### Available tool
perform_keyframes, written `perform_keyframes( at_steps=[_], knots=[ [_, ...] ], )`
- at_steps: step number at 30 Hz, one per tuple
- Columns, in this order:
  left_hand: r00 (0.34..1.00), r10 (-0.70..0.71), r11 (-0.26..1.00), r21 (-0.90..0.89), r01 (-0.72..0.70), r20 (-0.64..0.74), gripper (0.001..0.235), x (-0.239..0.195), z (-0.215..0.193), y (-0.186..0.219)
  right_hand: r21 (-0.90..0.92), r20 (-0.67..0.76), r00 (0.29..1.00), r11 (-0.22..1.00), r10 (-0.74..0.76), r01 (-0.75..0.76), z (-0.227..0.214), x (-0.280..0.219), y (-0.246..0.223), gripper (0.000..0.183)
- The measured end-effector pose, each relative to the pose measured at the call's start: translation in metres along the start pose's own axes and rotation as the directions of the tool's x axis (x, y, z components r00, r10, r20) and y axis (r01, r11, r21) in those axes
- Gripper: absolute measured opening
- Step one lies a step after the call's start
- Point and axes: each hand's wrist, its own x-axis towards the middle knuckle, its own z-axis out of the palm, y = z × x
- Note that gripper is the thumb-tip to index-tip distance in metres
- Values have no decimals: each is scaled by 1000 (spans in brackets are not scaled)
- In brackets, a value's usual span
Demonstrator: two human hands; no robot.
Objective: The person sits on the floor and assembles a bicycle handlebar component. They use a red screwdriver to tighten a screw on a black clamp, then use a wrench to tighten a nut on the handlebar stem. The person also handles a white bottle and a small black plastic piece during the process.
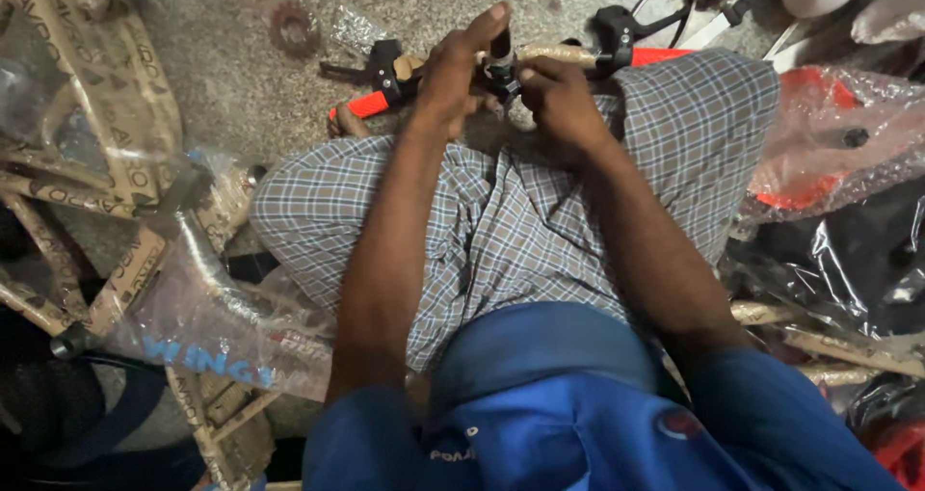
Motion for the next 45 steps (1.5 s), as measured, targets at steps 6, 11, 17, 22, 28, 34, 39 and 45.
perform_keyframes(
  at_steps=[6,11,17,22,28,34,39,45],
  knots=[
    [986,-5,1000,-23,1,-168,58,-12,7,-13,-106,-60,978,975,-201,194,5,-1,9,22],
    [963,165,976,-106,-191,-214,49,-9,11,-38,134,-89,987,981,-132,143,8,-2,8,19],
    [932,299,942,-93,-322,-205,64,-14,5,-58,-72,-54,953,953,-298,294,0,-12,3,22],
    [887,410,912,122,-392,-210,75,-10,-1,-57,-123,1,981,973,-196,194,-4,-18,-16,28],
    [911,76,975,-160,-152,-406,61,0,-21,-104,-405,160,833,734,-530,545,-1,-27,-44,63],
    [957,113,969,-181,-166,-269,44,37,-26,-164,-821,76,863,459,-499,338,23,-12,-52,47],
    [978,124,874,-449,-188,-169,45,38,-24,-147,-848,132,781,338,-610,408,26,-35,-69,38],
    [898,434,672,-688,-273,68,71,-3,-10,-71,-631,371,542,223,-754,743,18,-63,-114,39]
  ],
)
